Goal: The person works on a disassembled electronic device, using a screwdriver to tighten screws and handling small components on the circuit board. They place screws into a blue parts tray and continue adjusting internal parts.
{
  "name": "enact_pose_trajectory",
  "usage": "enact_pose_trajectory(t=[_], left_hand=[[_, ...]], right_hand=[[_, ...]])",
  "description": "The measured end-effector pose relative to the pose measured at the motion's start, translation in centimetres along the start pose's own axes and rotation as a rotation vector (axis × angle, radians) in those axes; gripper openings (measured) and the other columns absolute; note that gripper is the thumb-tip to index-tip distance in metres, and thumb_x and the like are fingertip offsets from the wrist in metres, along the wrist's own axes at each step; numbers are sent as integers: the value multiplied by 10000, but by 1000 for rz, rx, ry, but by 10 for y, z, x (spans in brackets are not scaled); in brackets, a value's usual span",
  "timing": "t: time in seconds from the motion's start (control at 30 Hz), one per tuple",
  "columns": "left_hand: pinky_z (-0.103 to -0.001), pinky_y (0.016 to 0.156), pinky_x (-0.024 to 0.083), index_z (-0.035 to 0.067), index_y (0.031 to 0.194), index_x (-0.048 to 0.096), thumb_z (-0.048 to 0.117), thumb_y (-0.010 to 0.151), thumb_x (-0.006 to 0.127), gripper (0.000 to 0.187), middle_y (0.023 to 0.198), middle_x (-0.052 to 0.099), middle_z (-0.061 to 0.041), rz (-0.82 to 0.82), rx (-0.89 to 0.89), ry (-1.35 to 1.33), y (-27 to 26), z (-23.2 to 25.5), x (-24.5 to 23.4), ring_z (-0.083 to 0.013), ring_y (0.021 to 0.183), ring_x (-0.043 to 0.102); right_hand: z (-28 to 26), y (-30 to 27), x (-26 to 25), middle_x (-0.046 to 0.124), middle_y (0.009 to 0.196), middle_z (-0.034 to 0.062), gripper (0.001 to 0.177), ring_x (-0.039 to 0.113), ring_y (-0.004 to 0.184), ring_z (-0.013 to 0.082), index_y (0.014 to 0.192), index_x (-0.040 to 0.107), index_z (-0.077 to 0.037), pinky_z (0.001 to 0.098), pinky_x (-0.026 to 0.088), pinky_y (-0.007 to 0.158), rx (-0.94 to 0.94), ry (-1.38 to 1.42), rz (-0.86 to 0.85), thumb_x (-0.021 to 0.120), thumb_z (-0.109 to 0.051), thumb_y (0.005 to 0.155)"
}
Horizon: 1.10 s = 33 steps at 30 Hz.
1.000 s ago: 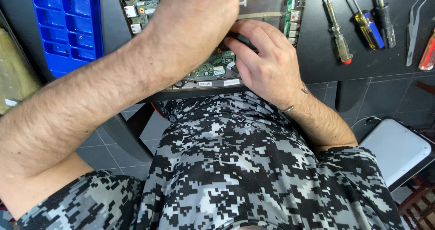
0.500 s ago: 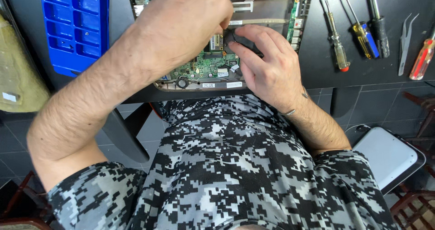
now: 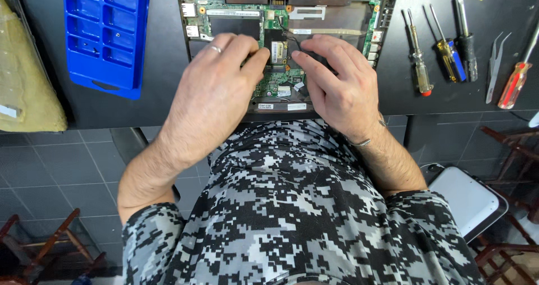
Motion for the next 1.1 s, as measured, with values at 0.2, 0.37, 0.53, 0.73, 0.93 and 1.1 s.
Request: enact_pose_trajectory(t=[0.2,0.37,0.53,0.73,0.93,1.1], left_hand=[[-391,925,541,18,1232,677,103,895,808,371,1163,596,-102,69,-98,-157,-12,13,10,-285,1089,565],[-429,883,549,30,1272,679,71,928,771,359,1184,550,-107,174,-164,-128,-15,24,34,-308,1092,542],[-418,858,545,62,1314,672,52,942,649,372,1215,543,-108,174,-170,6,-18,27,40,-302,1116,544],[-418,909,555,37,1291,695,86,971,721,325,1200,576,-109,235,-147,-42,-21,24,43,-300,1108,560],[-461,1057,505,37,1282,670,116,1013,707,283,1226,602,-118,334,-106,-245,-35,17,46,-327,1232,581],[-476,1076,514,20,1228,685,148,994,747,274,1237,619,-129,369,-88,-426,-39,13,46,-356,1249,594]], right_hand=[[0,-1,1,685,1163,205,250,707,1083,415,1188,699,39,481,603,921,-7,20,16,554,134,1008],[-3,0,0,693,1144,203,223,712,1056,408,1193,684,48,486,609,930,-6,2,34,543,113,1033],[-3,-4,5,663,1118,180,269,686,1006,376,1187,706,12,471,590,889,-18,-50,29,511,118,1035],[-3,-5,10,573,1009,116,453,574,865,307,1293,706,-96,469,570,857,-80,-190,-23,455,150,1007],[-12,8,7,566,918,93,346,611,804,271,1183,781,-88,469,588,964,-92,-230,63,506,35,1014],[-10,4,10,555,923,76,368,603,805,251,1210,778,-104,458,581,969,-74,-261,29,512,38,998]])
Point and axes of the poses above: each hand's wrist, its own y-axis towards the middle knuckle, its own x-axis out of the palm, z = x × y, the point moved 2 cm from there along y, towards the middle knuckle
